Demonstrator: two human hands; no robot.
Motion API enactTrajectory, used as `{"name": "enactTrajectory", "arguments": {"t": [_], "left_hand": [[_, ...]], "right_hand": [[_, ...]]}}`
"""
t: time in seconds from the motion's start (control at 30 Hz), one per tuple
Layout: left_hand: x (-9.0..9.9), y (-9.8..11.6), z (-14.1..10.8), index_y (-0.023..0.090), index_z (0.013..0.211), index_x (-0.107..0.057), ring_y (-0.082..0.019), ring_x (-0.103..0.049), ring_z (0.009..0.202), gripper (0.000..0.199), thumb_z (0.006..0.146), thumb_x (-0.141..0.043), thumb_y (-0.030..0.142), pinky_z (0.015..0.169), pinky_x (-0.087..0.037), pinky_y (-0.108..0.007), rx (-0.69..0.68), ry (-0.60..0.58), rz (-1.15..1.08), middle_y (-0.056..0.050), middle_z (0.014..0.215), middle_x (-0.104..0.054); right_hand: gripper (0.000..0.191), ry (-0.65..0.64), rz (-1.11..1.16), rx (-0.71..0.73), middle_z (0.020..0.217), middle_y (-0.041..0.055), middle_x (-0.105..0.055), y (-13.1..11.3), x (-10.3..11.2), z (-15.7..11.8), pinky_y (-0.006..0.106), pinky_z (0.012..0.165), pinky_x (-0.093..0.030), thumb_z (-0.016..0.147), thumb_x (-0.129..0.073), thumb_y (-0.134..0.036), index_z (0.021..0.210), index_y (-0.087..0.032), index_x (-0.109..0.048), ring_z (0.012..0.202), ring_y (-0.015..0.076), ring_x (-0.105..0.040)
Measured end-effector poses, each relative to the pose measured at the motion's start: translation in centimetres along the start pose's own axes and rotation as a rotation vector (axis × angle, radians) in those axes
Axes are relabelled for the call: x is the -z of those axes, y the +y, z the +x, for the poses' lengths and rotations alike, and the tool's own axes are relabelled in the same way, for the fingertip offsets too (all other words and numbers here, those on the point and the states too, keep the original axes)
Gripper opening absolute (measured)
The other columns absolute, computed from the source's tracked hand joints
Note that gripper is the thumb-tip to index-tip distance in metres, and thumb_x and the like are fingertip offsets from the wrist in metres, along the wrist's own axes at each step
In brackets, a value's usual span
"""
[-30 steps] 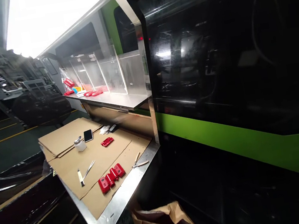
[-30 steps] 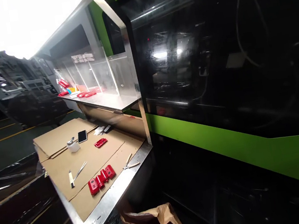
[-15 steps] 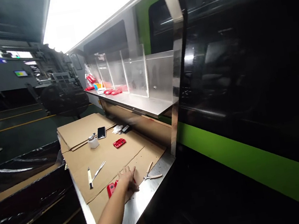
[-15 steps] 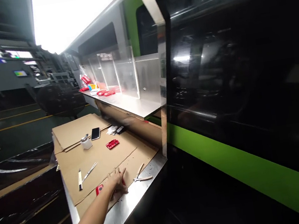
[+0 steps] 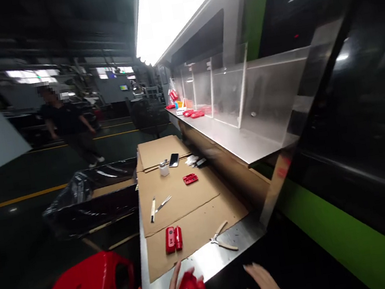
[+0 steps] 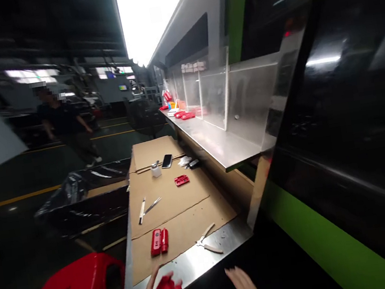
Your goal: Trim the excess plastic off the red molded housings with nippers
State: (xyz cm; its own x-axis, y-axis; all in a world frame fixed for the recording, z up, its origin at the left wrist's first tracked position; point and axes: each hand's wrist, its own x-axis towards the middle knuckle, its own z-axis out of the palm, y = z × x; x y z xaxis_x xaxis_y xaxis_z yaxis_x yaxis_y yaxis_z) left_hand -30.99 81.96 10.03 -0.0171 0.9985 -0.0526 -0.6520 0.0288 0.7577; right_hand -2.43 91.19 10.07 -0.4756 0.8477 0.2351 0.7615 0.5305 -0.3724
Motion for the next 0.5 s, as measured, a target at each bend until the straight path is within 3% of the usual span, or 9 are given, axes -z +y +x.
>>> {"name": "enactTrajectory", "arguments": {"t": [0.07,0.13,0.2,0.23,0.37,0.5], "left_hand": [[-1.3,-0.3,-3.6,0.054,0.139,-0.042,-0.04,-0.038,0.14,0.083,0.066,-0.079,0.067,0.116,-0.033,-0.058,-0.031,-0.022,-0.223,0.0,0.142,-0.055],[-3.5,0.6,-5.8,0.05,0.141,-0.042,-0.04,-0.034,0.141,0.086,0.066,-0.08,0.065,0.118,-0.029,-0.06,-0.097,-0.053,-0.276,-0.002,0.139,-0.057],[-5.9,2.2,-7.1,0.048,0.145,-0.036,-0.04,-0.027,0.145,0.088,0.069,-0.078,0.065,0.119,-0.025,-0.061,-0.17,-0.039,-0.234,-0.003,0.146,-0.05],[-7.1,2.9,-7.7,0.049,0.147,-0.033,-0.039,-0.022,0.147,0.088,0.071,-0.075,0.066,0.12,-0.023,-0.061,-0.204,-0.011,-0.202,-0.003,0.15,-0.045],[-10.0,4.1,-10.1,0.052,0.149,-0.022,-0.041,-0.011,0.149,0.098,0.068,-0.071,0.077,0.119,-0.019,-0.066,-0.323,0.155,-0.099,0.0,0.161,-0.027],[-10.6,3.5,-12.5,0.053,0.149,-0.022,-0.044,-0.008,0.148,0.105,0.062,-0.077,0.075,0.12,-0.021,-0.065,-0.349,0.272,-0.032,0.002,0.163,-0.019]], "right_hand": [[0.062,-0.156,0.017,0.079,0.143,0.0137,-0.052,1.5,-2.4,5.1,0.054,0.106,-0.047,0.083,-0.073,-0.039,0.139,-0.021,-0.053,0.132,0.0324,-0.049],[0.085,-0.263,0.028,0.121,0.151,0.016,-0.044,3.0,-4.5,9.6,0.062,0.115,-0.029,0.062,-0.086,-0.03,0.141,-0.023,-0.053,0.143,0.0419,-0.032],[0.09,-0.334,0.042,0.145,0.149,0.0194,-0.046,4.7,-6.0,12.7,0.063,0.118,-0.019,0.053,-0.088,-0.023,0.137,-0.019,-0.057,0.143,0.0454,-0.028],[0.084,-0.355,0.055,0.156,0.147,0.0196,-0.048,5.6,-6.6,13.8,0.062,0.118,-0.019,0.056,-0.084,-0.024,0.136,-0.018,-0.058,0.142,0.0442,-0.031],[0.066,-0.372,0.121,0.198,0.128,0.0207,-0.061,8.3,-7.7,15.1,0.052,0.11,-0.037,0.068,-0.069,-0.041,0.129,-0.015,-0.063,0.123,0.0391,-0.052],[0.068,-0.298,0.195,0.118,0.106,0.0256,-0.062,7.9,-7.3,11.8,0.051,0.093,-0.052,0.074,-0.05,-0.056,0.115,-0.005,-0.067,0.102,0.0394,-0.062]]}}
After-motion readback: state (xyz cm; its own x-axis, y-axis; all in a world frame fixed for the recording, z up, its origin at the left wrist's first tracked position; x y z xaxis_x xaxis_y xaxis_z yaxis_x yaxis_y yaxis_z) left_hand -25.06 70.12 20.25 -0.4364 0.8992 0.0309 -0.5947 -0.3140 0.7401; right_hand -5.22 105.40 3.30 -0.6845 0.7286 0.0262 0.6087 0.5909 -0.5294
